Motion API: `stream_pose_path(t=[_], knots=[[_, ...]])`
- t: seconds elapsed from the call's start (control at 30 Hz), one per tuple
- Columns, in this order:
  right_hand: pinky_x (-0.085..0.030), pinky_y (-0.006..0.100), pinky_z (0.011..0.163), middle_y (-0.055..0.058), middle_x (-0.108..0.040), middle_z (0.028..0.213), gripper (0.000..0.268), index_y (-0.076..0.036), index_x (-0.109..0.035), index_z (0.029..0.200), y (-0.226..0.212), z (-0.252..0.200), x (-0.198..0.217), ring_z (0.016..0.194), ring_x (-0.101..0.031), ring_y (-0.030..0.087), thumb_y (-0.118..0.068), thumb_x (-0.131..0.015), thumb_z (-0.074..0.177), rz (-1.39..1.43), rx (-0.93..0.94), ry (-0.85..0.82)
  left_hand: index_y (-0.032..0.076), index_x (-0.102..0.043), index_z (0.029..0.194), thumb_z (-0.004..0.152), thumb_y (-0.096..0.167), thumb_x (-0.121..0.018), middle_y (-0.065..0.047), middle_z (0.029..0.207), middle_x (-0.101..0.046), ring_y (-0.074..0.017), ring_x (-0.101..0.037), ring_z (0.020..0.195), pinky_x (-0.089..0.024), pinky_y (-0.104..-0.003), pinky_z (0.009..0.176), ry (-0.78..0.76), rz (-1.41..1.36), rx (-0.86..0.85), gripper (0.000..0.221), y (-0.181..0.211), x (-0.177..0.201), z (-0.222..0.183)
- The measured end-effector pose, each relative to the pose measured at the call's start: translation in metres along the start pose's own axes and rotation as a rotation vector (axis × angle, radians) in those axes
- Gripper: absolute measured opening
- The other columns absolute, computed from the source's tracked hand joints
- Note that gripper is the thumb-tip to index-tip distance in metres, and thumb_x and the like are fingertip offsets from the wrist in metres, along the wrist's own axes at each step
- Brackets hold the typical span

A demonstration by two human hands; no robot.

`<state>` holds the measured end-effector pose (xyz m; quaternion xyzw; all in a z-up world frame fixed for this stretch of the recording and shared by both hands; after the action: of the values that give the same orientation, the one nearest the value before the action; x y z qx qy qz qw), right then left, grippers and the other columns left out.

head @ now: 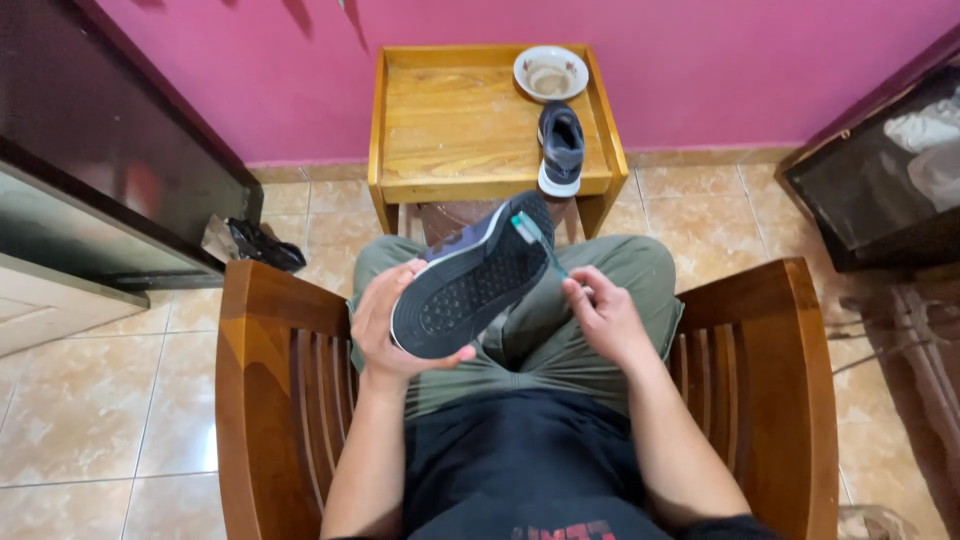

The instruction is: Cleaning the sole and upper of a sneaker using a toothbrush.

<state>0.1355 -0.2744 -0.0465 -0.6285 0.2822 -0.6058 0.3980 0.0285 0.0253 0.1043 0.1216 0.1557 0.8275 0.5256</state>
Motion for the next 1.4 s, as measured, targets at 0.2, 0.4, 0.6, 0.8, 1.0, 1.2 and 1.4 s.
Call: stream_pose_path(t=[0.2,0.4,0.6,0.8,1.0,1.2,1.4], knots=[[-0.051,0.034,0.059,0.006,-0.055,0.050,0.009,-0.019,-0.069,0.106,-0.029,-0.016,-0.020,0.053,-0.054,0.018,-0.025,-0.067,0.099,0.097,0.065,-0.044,-0.013,-0.059,0.119,0.047,0.055,-0.099,-0.030,0.109,-0.071,-0.0437,-0.073,0.100,-0.057,-0.050,0.093,0.074,0.016,0.121,0.107,-0.020,0.008,-0.020],[-0.049,0.036,0.060,0.005,-0.059,0.053,0.014,-0.021,-0.067,0.108,0.016,-0.001,-0.006,0.054,-0.053,0.017,-0.033,-0.060,0.104,0.128,0.027,0.138,-0.016,-0.054,0.128,0.048,0.052,-0.099,-0.031,0.117,-0.069,-0.0351,-0.070,0.109,-0.056,-0.044,0.097,0.220,-0.058,0.334,0.114,-0.059,0.017,-0.057],[-0.048,0.029,0.057,0.000,-0.058,0.053,0.015,-0.020,-0.068,0.108,0.019,0.000,-0.008,0.052,-0.051,0.013,-0.031,-0.058,0.105,0.225,0.043,0.217,-0.005,-0.054,0.140,0.054,0.054,-0.096,-0.017,0.122,-0.066,-0.0183,-0.061,0.111,-0.051,-0.036,0.102,0.352,-0.101,0.585,0.112,-0.076,0.016,-0.070],[-0.047,0.030,0.057,0.002,-0.058,0.055,0.011,-0.015,-0.064,0.108,0.033,-0.006,-0.037,0.053,-0.050,0.012,-0.024,-0.061,0.103,0.313,0.125,0.228,-0.002,-0.055,0.140,0.063,0.045,-0.094,-0.013,0.121,-0.063,-0.0152,-0.056,0.108,-0.049,-0.036,0.097,0.472,-0.152,0.720,0.099,-0.092,0.005,-0.097],[-0.043,0.026,0.051,-0.001,-0.051,0.052,0.015,-0.015,-0.064,0.107,0.021,-0.003,-0.025,0.048,-0.048,0.011,-0.026,-0.054,0.106,0.382,0.111,0.305,0.001,-0.057,0.139,0.059,0.036,-0.097,-0.012,0.120,-0.065,-0.0135,-0.058,0.107,-0.050,-0.037,0.095,0.543,-0.209,0.815,0.096,-0.102,-0.007,-0.114],[-0.044,0.033,0.049,0.006,-0.050,0.050,0.013,-0.015,-0.067,0.105,0.026,-0.001,-0.027,0.048,-0.048,0.018,-0.026,-0.060,0.103,0.266,0.149,0.279,0.003,-0.057,0.138,0.056,0.035,-0.099,-0.011,0.120,-0.065,-0.0130,-0.056,0.108,-0.047,-0.035,0.098,0.562,-0.241,0.857,0.097,-0.097,-0.015,-0.115],[-0.041,0.025,0.047,0.000,-0.049,0.048,0.016,-0.013,-0.065,0.102,0.035,-0.003,-0.038,0.045,-0.048,0.011,-0.027,-0.057,0.106,0.410,0.125,0.313,0.002,-0.057,0.138,0.063,0.030,-0.096,-0.011,0.120,-0.064,-0.0139,-0.055,0.109,-0.048,-0.037,0.098,0.607,-0.262,0.891,0.089,-0.099,-0.017,-0.123]])
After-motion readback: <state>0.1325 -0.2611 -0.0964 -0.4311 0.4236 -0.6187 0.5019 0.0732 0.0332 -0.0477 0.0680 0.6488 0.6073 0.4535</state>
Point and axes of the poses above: each hand's wrist, its own z-axis towards the middle knuckle, its own x-axis out of the back of the hand, y = z × x, the point moved 10 cm from there along z, towards the middle knuckle
